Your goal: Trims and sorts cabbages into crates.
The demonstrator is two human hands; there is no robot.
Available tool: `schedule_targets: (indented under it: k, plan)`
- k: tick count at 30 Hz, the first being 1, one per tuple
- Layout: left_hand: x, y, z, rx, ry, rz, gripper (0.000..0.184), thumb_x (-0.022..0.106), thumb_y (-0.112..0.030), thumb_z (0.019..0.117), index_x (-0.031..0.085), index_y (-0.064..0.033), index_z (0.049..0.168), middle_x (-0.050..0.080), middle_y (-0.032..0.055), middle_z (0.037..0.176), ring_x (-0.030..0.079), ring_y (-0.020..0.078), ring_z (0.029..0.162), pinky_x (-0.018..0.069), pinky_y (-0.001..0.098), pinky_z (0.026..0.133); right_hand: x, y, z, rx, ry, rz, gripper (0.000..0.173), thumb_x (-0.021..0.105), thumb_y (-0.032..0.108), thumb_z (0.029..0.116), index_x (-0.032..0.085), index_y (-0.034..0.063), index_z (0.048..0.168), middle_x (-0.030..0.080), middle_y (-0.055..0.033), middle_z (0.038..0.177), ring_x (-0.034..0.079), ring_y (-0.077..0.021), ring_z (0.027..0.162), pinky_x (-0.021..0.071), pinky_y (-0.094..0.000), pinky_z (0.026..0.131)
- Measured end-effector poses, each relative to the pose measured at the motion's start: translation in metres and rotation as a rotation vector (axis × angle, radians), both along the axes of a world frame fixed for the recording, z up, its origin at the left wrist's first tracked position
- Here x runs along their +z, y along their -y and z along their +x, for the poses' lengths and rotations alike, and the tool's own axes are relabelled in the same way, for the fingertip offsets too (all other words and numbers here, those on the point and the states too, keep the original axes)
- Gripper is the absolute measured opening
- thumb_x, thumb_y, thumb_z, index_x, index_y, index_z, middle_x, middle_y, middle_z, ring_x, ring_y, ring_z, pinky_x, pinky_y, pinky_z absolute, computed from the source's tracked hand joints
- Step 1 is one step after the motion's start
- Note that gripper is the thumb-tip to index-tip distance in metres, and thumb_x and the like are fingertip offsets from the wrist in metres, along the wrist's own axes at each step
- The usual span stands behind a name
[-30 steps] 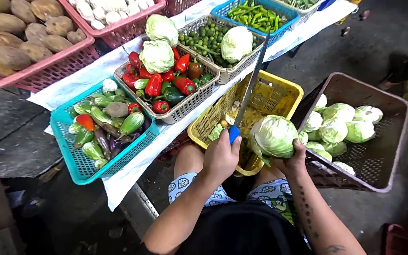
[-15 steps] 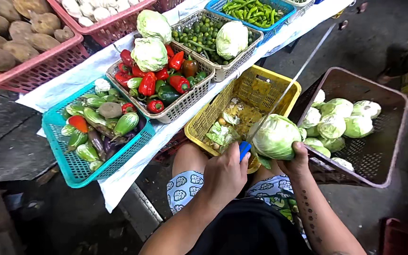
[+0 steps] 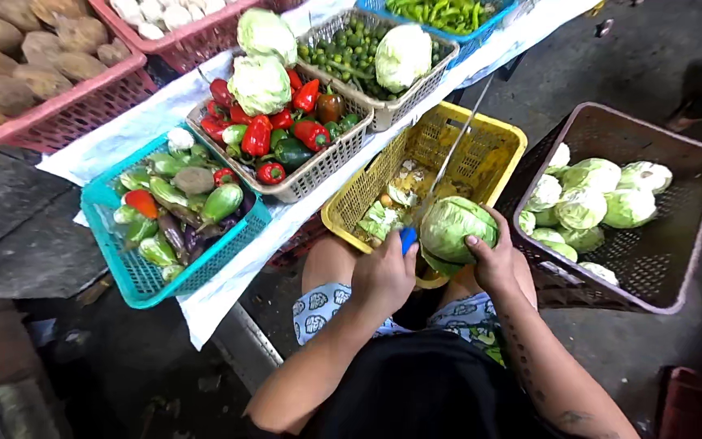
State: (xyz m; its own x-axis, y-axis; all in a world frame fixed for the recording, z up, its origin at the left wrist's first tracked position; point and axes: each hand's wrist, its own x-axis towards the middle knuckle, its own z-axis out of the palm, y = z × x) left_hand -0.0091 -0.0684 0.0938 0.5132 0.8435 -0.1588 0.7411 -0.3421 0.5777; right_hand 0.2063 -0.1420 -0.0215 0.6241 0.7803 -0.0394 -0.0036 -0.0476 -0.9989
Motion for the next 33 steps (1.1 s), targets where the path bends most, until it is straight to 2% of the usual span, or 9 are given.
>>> schedule_targets:
  k: [2, 5, 9, 12, 17, 21, 26, 30, 33]
  plan:
    - [0.027, -0.003, -0.001, 0.063, 0.293, 0.317, 0.033, 0.055, -0.034, 0.1041, 0.062, -0.0032, 0.116, 0.065, 0.0048, 0.072, 0.065, 0.0182, 0.062, 0.0553, 0.0389, 0.055, -0.002, -0.002, -0.002, 0.004, -0.016, 0.024, 0.099, 0.084, 0.054, 0.0706, 0.041, 0.0165, 0.152, 0.058, -0.0089, 0.139, 0.062, -0.0178, 0.119, 0.0578, -0.0398, 0.096]
    - [0.031, -0.006, 0.001, 0.108, 0.539, 0.469, 0.039, 0.055, -0.031, 0.1051, 0.058, -0.0002, 0.128, 0.068, 0.0035, 0.082, 0.066, 0.0109, 0.068, 0.0581, 0.0318, 0.058, 0.002, -0.006, -0.002, 0.006, -0.035, 0.054, 0.101, 0.084, 0.056, 0.0692, 0.04, 0.0171, 0.152, 0.058, -0.0085, 0.138, 0.063, -0.0181, 0.118, 0.0584, -0.0399, 0.095]
    - [-0.056, 0.004, -0.007, -0.028, -0.145, -0.155, 0.046, 0.047, -0.041, 0.1076, 0.057, -0.0031, 0.132, 0.072, 0.0178, 0.101, 0.072, 0.0346, 0.096, 0.0576, 0.0546, 0.085, 0.012, -0.009, 0.003, 0.001, -0.033, 0.134, 0.107, 0.084, 0.061, 0.0683, 0.038, 0.016, 0.153, 0.057, -0.01, 0.139, 0.062, -0.0207, 0.12, 0.0581, -0.0427, 0.096]
    - [-0.075, -0.005, -0.011, -0.071, -0.337, -0.417, 0.049, 0.042, -0.044, 0.109, 0.054, -0.0055, 0.137, 0.069, 0.0194, 0.114, 0.068, 0.0365, 0.11, 0.054, 0.0567, 0.093, 0.019, -0.016, 0.012, 0.02, -0.036, 0.191, 0.108, 0.083, 0.062, 0.0686, 0.036, 0.0146, 0.153, 0.058, -0.0091, 0.137, 0.063, -0.0198, 0.118, 0.0581, -0.0429, 0.095]
    - [0.009, -0.012, -0.013, 0.103, 0.107, -0.007, 0.039, 0.05, -0.038, 0.1076, 0.06, -0.0052, 0.127, 0.07, 0.0114, 0.089, 0.071, 0.0257, 0.083, 0.0581, 0.047, 0.077, 0.017, -0.02, 0.017, 0.019, -0.033, 0.206, 0.108, 0.084, 0.061, 0.0695, 0.035, 0.0148, 0.154, 0.058, -0.0085, 0.136, 0.063, -0.0203, 0.118, 0.058, -0.0432, 0.095]
    - [0.007, -0.004, -0.004, 0.125, 0.489, 0.429, 0.037, 0.056, -0.03, 0.1046, 0.058, 0.0001, 0.127, 0.068, 0.0052, 0.079, 0.067, 0.0155, 0.066, 0.0586, 0.0363, 0.057, 0.019, -0.019, 0.01, 0.052, -0.058, 0.22, 0.104, 0.084, 0.059, 0.0715, 0.035, 0.0151, 0.153, 0.059, -0.0075, 0.136, 0.063, -0.0195, 0.118, 0.0579, -0.0424, 0.096]
    - [-0.05, -0.016, -0.006, -0.078, -0.29, -0.341, 0.049, 0.041, -0.042, 0.1097, 0.048, -0.0081, 0.145, 0.069, 0.019, 0.118, 0.068, 0.0363, 0.111, 0.054, 0.0569, 0.094, 0.023, -0.02, 0.009, 0.063, -0.055, 0.238, 0.106, 0.085, 0.056, 0.0698, 0.035, 0.0136, 0.154, 0.058, -0.01, 0.137, 0.063, -0.0211, 0.119, 0.0578, -0.0435, 0.096]
    - [0.004, -0.009, -0.011, -0.009, -0.014, -0.18, 0.043, 0.046, -0.04, 0.109, 0.057, -0.0063, 0.134, 0.071, 0.0153, 0.098, 0.071, 0.0311, 0.092, 0.0571, 0.0525, 0.083, 0.014, -0.015, 0.012, 0.048, -0.098, 0.267, 0.11, 0.084, 0.062, 0.0688, 0.034, 0.0141, 0.154, 0.059, -0.0076, 0.135, 0.064, -0.0192, 0.116, 0.0578, -0.0427, 0.095]
    - [0.036, -0.005, -0.009, 0.059, 0.422, 0.296, 0.036, 0.053, -0.035, 0.1055, 0.061, -0.0055, 0.123, 0.067, 0.0029, 0.077, 0.066, 0.0145, 0.066, 0.0569, 0.0364, 0.059, 0.01, -0.019, 0.013, 0.035, -0.16, 0.299, 0.111, 0.085, 0.063, 0.0674, 0.034, 0.0145, 0.153, 0.06, -0.0096, 0.134, 0.064, -0.0224, 0.117, 0.0575, -0.0455, 0.096]
